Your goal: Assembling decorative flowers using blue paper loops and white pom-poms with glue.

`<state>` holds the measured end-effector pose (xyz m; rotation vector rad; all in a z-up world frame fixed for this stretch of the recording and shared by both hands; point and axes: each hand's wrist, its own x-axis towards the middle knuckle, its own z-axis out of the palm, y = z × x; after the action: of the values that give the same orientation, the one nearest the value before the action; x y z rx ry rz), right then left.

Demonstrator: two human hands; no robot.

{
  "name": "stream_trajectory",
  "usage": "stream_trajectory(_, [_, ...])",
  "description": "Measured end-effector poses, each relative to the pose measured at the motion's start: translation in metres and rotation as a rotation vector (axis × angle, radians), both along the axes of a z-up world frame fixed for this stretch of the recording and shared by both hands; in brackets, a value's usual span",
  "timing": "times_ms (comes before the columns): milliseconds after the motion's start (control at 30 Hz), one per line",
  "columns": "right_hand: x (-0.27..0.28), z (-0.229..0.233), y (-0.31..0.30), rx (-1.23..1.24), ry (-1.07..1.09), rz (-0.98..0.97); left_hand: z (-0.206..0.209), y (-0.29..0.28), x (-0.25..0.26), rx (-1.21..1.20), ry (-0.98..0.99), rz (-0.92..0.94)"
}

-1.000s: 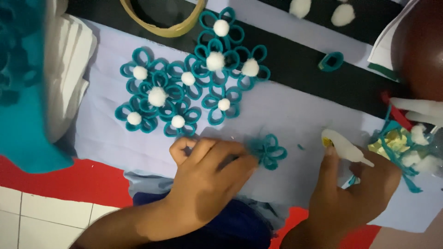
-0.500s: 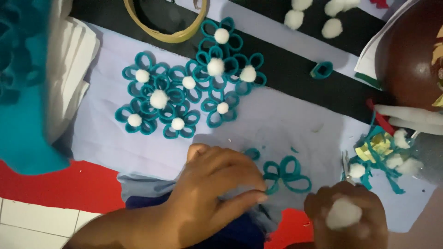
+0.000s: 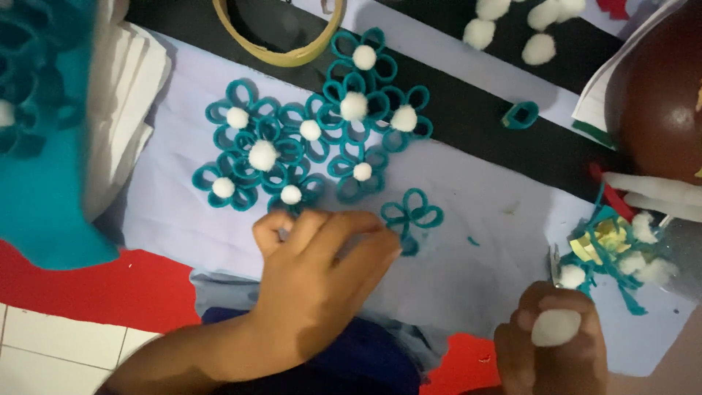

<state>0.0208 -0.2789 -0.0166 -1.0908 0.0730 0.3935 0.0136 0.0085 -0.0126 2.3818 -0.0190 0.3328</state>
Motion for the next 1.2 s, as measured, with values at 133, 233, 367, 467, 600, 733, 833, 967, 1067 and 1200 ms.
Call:
stream_trajectory(133, [-0.003, -0.009, -0.009, -0.067, 0.144, -0.029, -0.007, -0.012, -0.008, 0.078, 0.066, 0.001])
stream_trajectory(233, [-0.001, -0.006, 0.000, 0.025, 0.159, -0.050, -0.006, -0.019, -0.012, 0.094, 0.041, -0.015])
stream_trajectory(367, [0.001, -0.005, -0.001, 0.077, 0.162, -0.028, -0.007, -0.029, -0.011, 0.211, 0.001, 0.048])
stream_trajectory(467, [-0.001, -0.017, -0.013, 0.206, 0.222, -0.022, -0.010, -0.029, -0.014, 0.205, 0.052, -0.012])
stream_trajectory(600, [-0.004, -0.016, -0.008, 0.178, 0.138, 0.016, -0.012, -0.027, -0.017, 0.186, 0.059, -0.055])
stream_trajectory(733, [-0.015, -0.018, -0.006, 0.003, 0.033, -0.039, -0.002, -0.020, -0.018, 0.041, 0.076, -0.150])
stream_trajectory(833, [-0.023, -0.025, -0.002, -0.169, 0.104, -0.180, 0.004, -0.017, -0.016, -0.120, 0.085, -0.192])
stream_trajectory(967, [-0.021, -0.023, 0.018, -0.270, 0.058, -0.213, 0.004, -0.017, -0.014, -0.300, 0.105, -0.214])
stream_trajectory(1067, [-0.019, -0.017, 0.020, -0.248, 0.091, -0.160, -0.002, -0.025, -0.014, -0.311, 0.012, -0.194])
stream_trajectory(1200, [-0.014, -0.011, 0.013, -0.161, 0.050, -0.163, 0.005, -0.021, -0.012, -0.324, 0.036, -0.192])
